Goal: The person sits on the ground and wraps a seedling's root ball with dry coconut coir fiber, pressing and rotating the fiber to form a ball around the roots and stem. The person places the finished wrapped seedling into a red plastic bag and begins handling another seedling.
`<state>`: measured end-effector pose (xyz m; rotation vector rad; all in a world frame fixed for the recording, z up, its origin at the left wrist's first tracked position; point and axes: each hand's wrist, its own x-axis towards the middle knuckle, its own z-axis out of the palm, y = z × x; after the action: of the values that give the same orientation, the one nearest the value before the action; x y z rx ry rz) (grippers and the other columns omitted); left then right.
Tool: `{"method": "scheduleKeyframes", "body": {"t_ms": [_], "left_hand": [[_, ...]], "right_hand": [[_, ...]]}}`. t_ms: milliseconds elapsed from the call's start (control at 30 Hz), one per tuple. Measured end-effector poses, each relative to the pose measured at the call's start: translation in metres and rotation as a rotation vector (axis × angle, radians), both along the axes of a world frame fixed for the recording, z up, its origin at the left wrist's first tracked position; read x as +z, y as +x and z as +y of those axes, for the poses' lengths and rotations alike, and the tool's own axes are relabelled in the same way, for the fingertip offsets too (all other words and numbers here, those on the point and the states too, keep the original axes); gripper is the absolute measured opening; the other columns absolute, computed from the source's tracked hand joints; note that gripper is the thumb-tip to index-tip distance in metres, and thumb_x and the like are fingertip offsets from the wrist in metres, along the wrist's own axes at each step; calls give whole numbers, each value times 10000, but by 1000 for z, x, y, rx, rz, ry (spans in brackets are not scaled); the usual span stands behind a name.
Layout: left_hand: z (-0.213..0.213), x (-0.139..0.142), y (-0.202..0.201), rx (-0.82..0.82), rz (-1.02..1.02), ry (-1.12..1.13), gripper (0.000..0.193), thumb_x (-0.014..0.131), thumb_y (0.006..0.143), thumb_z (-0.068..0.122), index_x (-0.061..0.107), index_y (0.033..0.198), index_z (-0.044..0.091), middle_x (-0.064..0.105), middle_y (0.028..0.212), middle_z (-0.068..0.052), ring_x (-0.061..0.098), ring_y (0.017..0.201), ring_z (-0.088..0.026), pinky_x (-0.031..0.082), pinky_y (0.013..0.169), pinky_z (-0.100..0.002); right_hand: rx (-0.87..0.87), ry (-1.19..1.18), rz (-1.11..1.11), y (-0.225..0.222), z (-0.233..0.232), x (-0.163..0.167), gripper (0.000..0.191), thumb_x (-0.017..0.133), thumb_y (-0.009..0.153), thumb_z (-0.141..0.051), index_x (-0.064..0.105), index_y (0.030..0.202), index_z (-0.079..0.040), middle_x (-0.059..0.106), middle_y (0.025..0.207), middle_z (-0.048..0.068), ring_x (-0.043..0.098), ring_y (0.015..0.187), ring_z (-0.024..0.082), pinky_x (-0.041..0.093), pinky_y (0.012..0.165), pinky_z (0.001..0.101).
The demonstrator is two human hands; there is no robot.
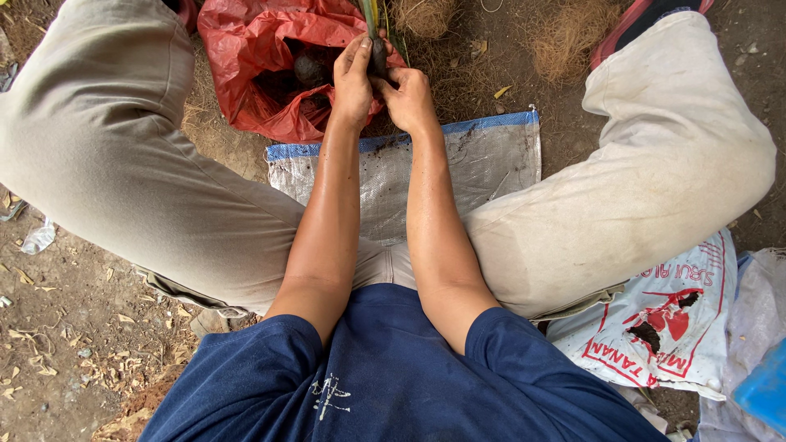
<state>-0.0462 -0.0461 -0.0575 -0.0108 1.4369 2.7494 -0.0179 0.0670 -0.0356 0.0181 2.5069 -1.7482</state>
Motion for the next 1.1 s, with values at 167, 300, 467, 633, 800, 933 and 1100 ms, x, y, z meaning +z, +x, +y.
{"method": "scheduleKeyframes", "body": {"t_ms": [167,300,467,633,800,933,1100], "left_hand": [[3,2,5,-58,67,-195,205,564,1079,193,574,1199,26,667,984,-54,633,908,-146,558,837,-316],[0,-2,6,-32,88,-313,152,542,1099,211,533,1151,68,573,940,-17,563,855,-130,527,786,-322],[-9,2,9,-66,35,-212,149,533,1094,240,524,1109,92,553,899,9,518,771,-101,491,686,-293],[-15,6,6,-66,52,-162,180,513,1104,237,557,1012,88,539,846,19,469,728,-97,405,642,-278],[-12,2,-2,24,88,-84,208,469,1093,176,523,912,89,535,799,1,469,721,-121,422,665,-302],[-13,-1,0,42,58,-25,182,445,1021,178,547,897,93,539,792,0,501,733,-136,460,694,-312],[-14,3,5,41,16,-176,154,577,1012,202,596,895,103,529,803,36,494,739,-107,431,700,-283]], "right_hand": [[-75,100,-21,0,-4,-1,188,698,925,-60,766,1078,27,804,905,146,752,730,182,607,675,338],[-38,-55,-11,-1,-2,-5,233,681,947,-55,743,1159,21,796,1057,138,776,862,197,635,756,337],[79,-661,-199,-5,5,-10,239,621,1012,-100,716,1197,19,770,1148,141,779,999,213,706,818,378],[79,-614,-176,-3,5,-9,188,665,1002,-68,737,1142,34,775,1035,136,752,851,190,672,738,329],[83,-547,-95,-4,-5,-9,170,689,988,-28,734,1135,44,767,997,121,719,812,152,642,719,307],[77,-491,-115,-2,-9,-7,212,688,981,-22,706,1180,50,765,1021,110,721,839,144,635,743,288],[148,-513,-164,-1,-5,-6,337,691,963,1,646,1296,23,741,1121,114,727,935,154,642,833,300]]}}
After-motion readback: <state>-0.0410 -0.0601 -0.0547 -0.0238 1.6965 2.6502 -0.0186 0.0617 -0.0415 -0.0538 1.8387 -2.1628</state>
